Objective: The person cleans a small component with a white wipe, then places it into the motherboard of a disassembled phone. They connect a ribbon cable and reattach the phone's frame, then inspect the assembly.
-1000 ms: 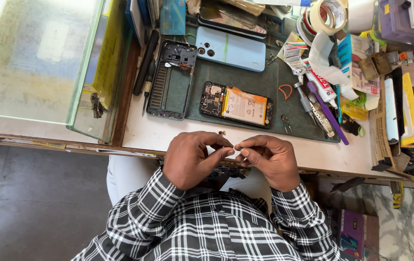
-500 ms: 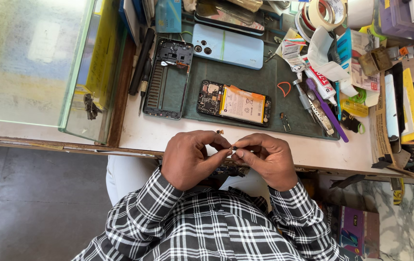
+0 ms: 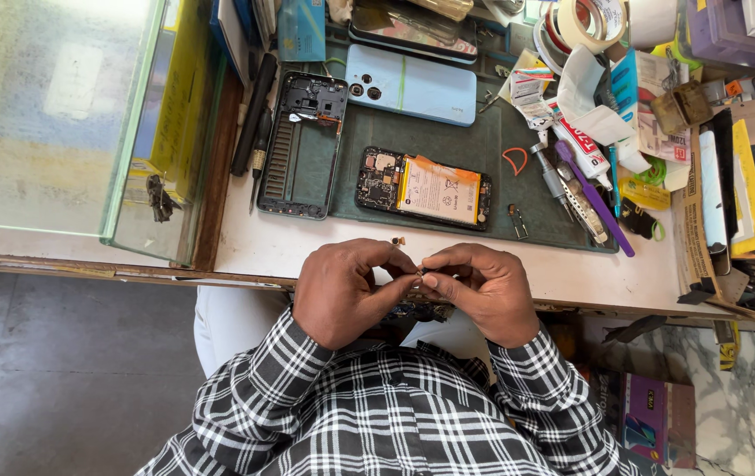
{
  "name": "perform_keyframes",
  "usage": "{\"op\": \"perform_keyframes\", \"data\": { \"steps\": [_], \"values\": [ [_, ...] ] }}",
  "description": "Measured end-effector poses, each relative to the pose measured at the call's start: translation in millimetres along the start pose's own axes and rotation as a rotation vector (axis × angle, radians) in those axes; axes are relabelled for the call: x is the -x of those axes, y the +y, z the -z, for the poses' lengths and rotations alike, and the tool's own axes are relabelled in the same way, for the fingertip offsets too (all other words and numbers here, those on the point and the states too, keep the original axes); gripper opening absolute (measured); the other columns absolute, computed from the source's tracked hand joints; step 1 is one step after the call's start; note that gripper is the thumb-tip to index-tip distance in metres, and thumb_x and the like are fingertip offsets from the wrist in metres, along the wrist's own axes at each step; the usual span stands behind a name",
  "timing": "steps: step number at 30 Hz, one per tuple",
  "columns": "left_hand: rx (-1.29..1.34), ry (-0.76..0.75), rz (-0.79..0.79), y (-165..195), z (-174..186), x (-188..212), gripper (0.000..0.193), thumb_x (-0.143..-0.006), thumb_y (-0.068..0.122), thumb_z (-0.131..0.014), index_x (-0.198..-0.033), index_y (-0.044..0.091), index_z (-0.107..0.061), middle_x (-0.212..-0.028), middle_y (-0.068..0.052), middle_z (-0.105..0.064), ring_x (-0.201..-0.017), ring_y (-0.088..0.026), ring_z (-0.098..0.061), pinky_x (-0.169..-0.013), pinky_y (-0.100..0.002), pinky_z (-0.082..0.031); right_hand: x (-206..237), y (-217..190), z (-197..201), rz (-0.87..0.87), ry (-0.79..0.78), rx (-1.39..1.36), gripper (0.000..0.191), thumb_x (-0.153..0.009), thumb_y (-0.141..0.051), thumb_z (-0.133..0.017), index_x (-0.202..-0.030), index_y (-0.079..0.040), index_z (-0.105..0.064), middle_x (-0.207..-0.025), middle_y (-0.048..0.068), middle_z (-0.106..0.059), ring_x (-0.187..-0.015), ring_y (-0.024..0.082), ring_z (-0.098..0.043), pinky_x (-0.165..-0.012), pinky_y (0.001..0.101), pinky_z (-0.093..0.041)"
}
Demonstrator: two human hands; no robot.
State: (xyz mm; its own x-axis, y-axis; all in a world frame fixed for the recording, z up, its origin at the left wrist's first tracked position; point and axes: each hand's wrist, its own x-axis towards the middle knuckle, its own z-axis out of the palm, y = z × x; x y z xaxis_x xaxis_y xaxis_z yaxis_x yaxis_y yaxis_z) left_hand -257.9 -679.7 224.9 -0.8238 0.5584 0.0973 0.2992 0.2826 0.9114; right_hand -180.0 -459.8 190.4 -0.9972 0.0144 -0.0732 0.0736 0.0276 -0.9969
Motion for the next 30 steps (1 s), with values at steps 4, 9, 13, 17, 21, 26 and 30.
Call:
{"op": "perform_keyframes", "data": {
  "steps": [4, 9, 13, 17, 21, 26, 30],
  "values": [
    [0.002, -0.004, -0.008, -0.9, 0.9, -0.1, 0.015, -0.083, 0.024, -0.079, -0.09, 0.011, -0.079, -0.083, -0.004, -0.078, -0.058, -0.015, -0.073, -0.052, -0.028, -0.058, -1.5, -1.6, -0.9, 0.002, 0.0, 0.015, 0.019, -0.092, 0.004, -0.072, -0.111, 0.004, -0.072, -0.105, 0.01, -0.074, -0.094, 0.015, -0.075, -0.083, 0.0286, -0.067],
    [0.003, -0.016, 0.006, 0.0, 2.5, -1.0, 0.016, -0.083, 0.025, -0.08, -0.09, 0.011, -0.08, -0.083, -0.004, -0.078, -0.059, -0.015, -0.074, -0.052, -0.029, -0.058, -3.6, -3.7, -1.8, 0.007, -0.005, 0.023, 0.019, -0.092, 0.004, -0.072, -0.111, 0.004, -0.072, -0.104, 0.009, -0.071, -0.09, 0.014, -0.074, -0.08, 0.0278, -0.067],
    [-0.009, -0.017, 0.012, 1.3, 3.4, -2.2, 0.016, -0.083, 0.025, -0.079, -0.091, 0.011, -0.08, -0.083, -0.004, -0.078, -0.058, -0.016, -0.073, -0.052, -0.029, -0.057, -4.6, -3.9, -2.2, 0.018, -0.009, 0.026, 0.019, -0.092, 0.004, -0.072, -0.111, 0.003, -0.072, -0.104, 0.008, -0.07, -0.088, 0.013, -0.073, -0.078, 0.0267, -0.066],
    [0.003, -0.019, 0.001, 0.9, 4.1, -2.8, 0.016, -0.084, 0.024, -0.078, -0.094, 0.012, -0.081, -0.085, -0.005, -0.079, -0.058, -0.016, -0.073, -0.052, -0.029, -0.057, -5.3, -2.7, -1.6, 0.044, -0.017, 0.029, 0.018, -0.092, 0.004, -0.073, -0.11, 0.003, -0.072, -0.102, 0.008, -0.07, -0.086, 0.012, -0.072, -0.075, 0.026, -0.064],
    [-0.006, -0.007, -0.007, -0.4, 3.2, -3.1, 0.015, -0.086, 0.024, -0.076, -0.095, 0.012, -0.081, -0.088, -0.005, -0.079, -0.058, -0.018, -0.073, -0.053, -0.03, -0.056, -5.5, -0.9, -0.9, 0.048, -0.019, 0.021, 0.016, -0.092, 0.003, -0.074, -0.108, 0.003, -0.072, -0.099, 0.008, -0.071, -0.084, 0.012, -0.071, -0.074, 0.0256, -0.063],
    [-0.018, 0.006, -0.034, -1.5, 2.9, -3.5, 0.015, -0.086, 0.022, -0.075, -0.096, 0.012, -0.08, -0.091, -0.005, -0.079, -0.059, -0.018, -0.073, -0.053, -0.03, -0.057, -5.9, -0.3, -1.2, 0.057, -0.017, 0.003, 0.016, -0.092, 0.003, -0.074, -0.108, 0.003, -0.071, -0.099, 0.009, -0.071, -0.084, 0.012, -0.071, -0.074, 0.0257, -0.063],
    [0.001, -0.002, -0.03, -1.3, 4.0, -2.9, 0.015, -0.085, 0.022, -0.076, -0.096, 0.012, -0.08, -0.088, -0.006, -0.079, -0.06, -0.018, -0.074, -0.053, -0.03, -0.057, -6.2, -2.2, -2.4, 0.055, -0.007, 0.02, 0.017, -0.092, 0.003, -0.074, -0.109, 0.004, -0.071, -0.101, 0.009, -0.071, -0.085, 0.012, -0.071, -0.074, 0.0255, -0.063]
  ]
}}
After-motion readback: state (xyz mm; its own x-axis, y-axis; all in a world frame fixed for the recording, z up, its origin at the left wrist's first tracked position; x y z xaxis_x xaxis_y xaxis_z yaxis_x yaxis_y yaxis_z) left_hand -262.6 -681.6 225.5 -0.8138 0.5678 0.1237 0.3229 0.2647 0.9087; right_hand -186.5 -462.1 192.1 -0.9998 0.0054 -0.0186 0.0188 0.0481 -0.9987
